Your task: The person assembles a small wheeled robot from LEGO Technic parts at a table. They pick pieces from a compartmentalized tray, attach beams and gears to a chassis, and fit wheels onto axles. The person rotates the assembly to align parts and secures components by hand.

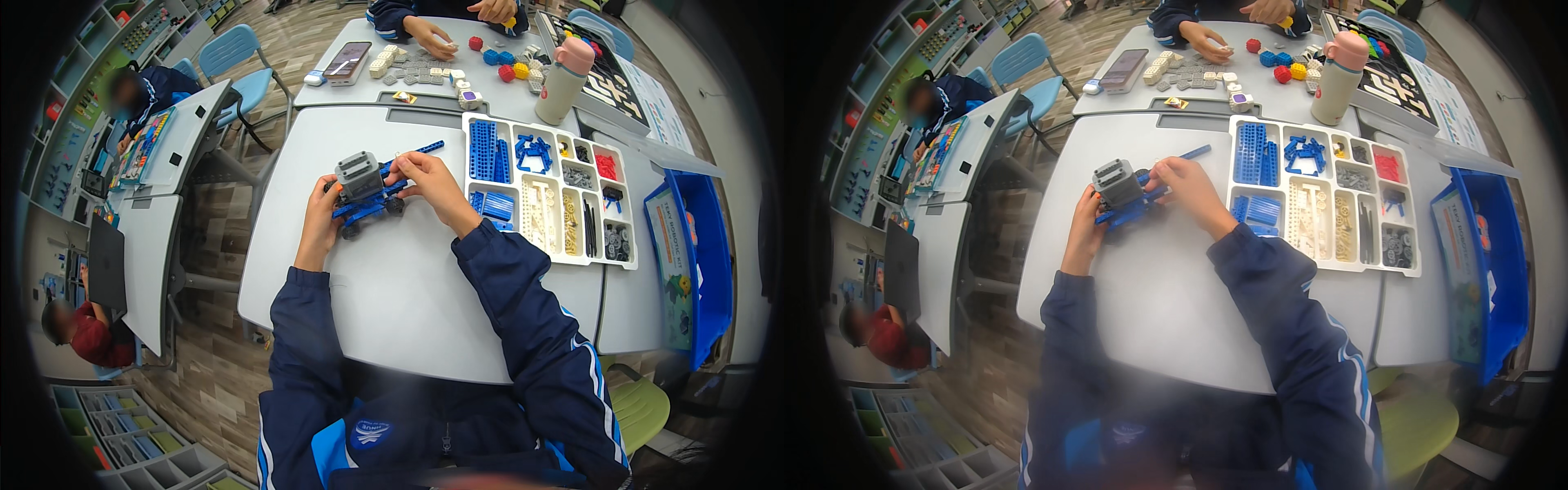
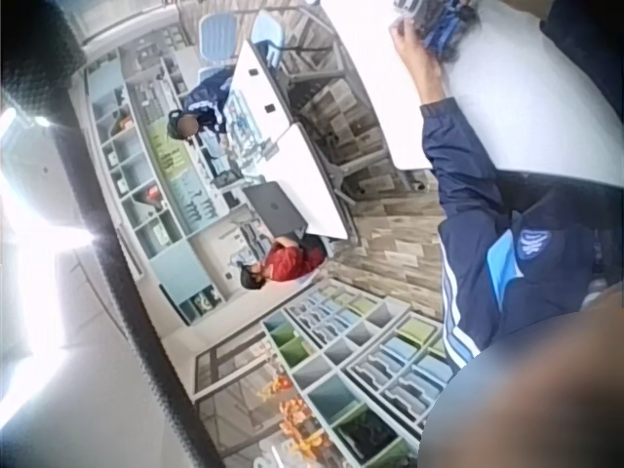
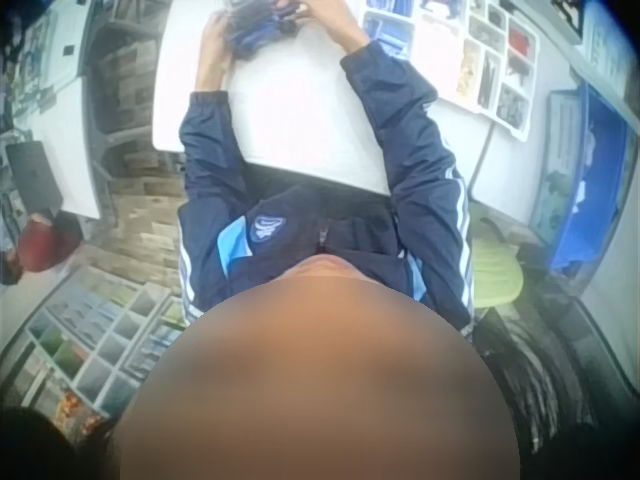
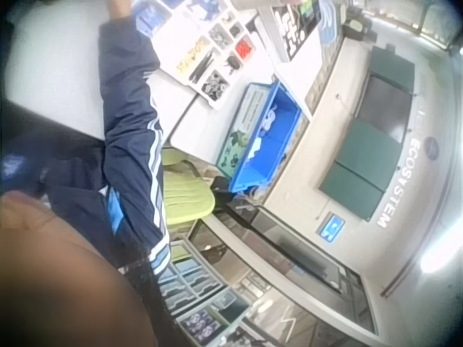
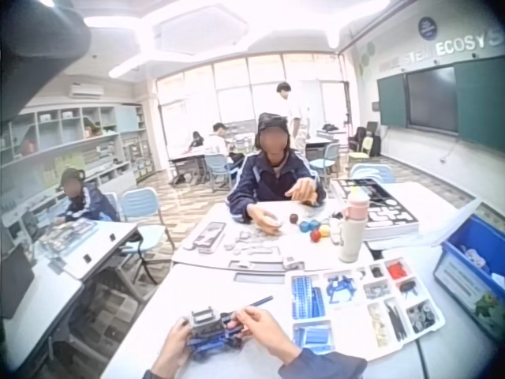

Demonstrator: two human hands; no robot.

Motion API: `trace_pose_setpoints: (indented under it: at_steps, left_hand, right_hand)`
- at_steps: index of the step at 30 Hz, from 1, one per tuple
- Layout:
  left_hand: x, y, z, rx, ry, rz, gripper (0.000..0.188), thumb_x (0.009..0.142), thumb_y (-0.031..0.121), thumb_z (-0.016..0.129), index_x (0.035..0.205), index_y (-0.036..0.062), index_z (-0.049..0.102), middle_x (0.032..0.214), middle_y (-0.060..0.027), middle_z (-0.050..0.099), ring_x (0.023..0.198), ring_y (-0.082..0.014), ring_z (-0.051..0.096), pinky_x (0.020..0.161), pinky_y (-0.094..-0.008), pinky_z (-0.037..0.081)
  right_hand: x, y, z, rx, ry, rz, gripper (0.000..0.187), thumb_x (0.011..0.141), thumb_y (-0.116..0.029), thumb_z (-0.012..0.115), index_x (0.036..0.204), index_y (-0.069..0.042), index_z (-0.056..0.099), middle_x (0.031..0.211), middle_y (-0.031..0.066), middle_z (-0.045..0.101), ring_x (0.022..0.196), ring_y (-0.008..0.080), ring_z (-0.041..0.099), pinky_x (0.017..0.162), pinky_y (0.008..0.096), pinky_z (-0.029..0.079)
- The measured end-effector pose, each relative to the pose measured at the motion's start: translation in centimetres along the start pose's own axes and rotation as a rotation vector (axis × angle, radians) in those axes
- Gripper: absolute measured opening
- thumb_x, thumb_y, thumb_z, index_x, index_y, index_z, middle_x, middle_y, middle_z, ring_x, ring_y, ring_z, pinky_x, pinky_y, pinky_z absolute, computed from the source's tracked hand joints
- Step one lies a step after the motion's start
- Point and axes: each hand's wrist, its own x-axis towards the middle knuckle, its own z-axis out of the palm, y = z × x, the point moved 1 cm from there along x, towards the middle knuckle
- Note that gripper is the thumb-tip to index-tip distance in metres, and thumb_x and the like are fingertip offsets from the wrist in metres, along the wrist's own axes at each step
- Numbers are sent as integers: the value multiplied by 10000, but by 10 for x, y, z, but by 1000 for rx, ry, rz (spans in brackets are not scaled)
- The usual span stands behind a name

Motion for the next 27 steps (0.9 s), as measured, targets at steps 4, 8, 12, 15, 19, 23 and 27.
trace_pose_setpoints:
  at_steps: [4, 8, 12, 15, 19, 23, 27]
  left_hand:
    - [-1, 0, 3, 91, 7, -27, 214, 956, 254, 608, 1117, 129, 542, 936, -15, 596, 783, -89, 585, 628, -267, 499]
    - [-1, 0, 4, 81, 7, -19, 209, 958, 257, 607, 1113, 137, 536, 936, -15, 597, 791, -91, 590, 624, -260, 488]
    - [-1, 0, 5, 56, 4, -16, 223, 959, 260, 604, 1126, 137, 523, 931, -16, 609, 792, -95, 604, 618, -255, 476]
    - [-1, 0, 4, 60, -7, -23, 229, 966, 252, 584, 1147, 136, 507, 943, -29, 636, 783, -104, 623, 634, -255, 481]
    - [0, 1, 1, 88, -39, 3, 248, 986, 280, 542, 1185, 139, 501, 995, -30, 645, 848, -114, 638, 700, -274, 503]
    - [1, 0, -2, 124, -43, 23, 326, 1005, 323, 501, 1272, 136, 491, 1070, -46, 634, 906, -124, 636, 739, -293, 510]
    - [2, 1, 1, 129, -42, 43, 422, 1023, 402, 464, 1350, 135, 475, 1130, -73, 623, 966, -146, 639, 790, -315, 523]
  right_hand:
    - [0, 2, -1, -25, 35, 31, 306, 1035, -318, 499, 1066, -51, 645, 909, 38, 685, 904, 112, 657, 728, 264, 544]
    - [1, 3, -1, -21, 54, 43, 305, 1022, -321, 522, 1071, -47, 647, 908, 40, 685, 902, 119, 662, 715, 259, 542]
    - [2, 3, -2, -34, 75, 26, 302, 997, -327, 566, 1058, -42, 648, 888, 34, 686, 867, 114, 666, 685, 250, 536]
    - [3, 5, -2, -36, 81, 9, 289, 982, -314, 593, 1039, -36, 648, 867, 30, 687, 836, 110, 669, 660, 244, 532]
    - [5, 8, -1, -53, 96, -7, 270, 976, -298, 606, 1010, -34, 649, 840, 39, 690, 798, 105, 667, 638, 236, 530]
    - [7, 9, 0, -37, 110, -32, 291, 965, -267, 614, 1022, 18, 633, 810, 87, 697, 733, 135, 676, 585, 258, 553]
    - [6, 9, 0, -29, 94, -37, 266, 977, -288, 601, 999, -26, 640, 822, 43, 691, 759, 99, 664, 599, 232, 530]
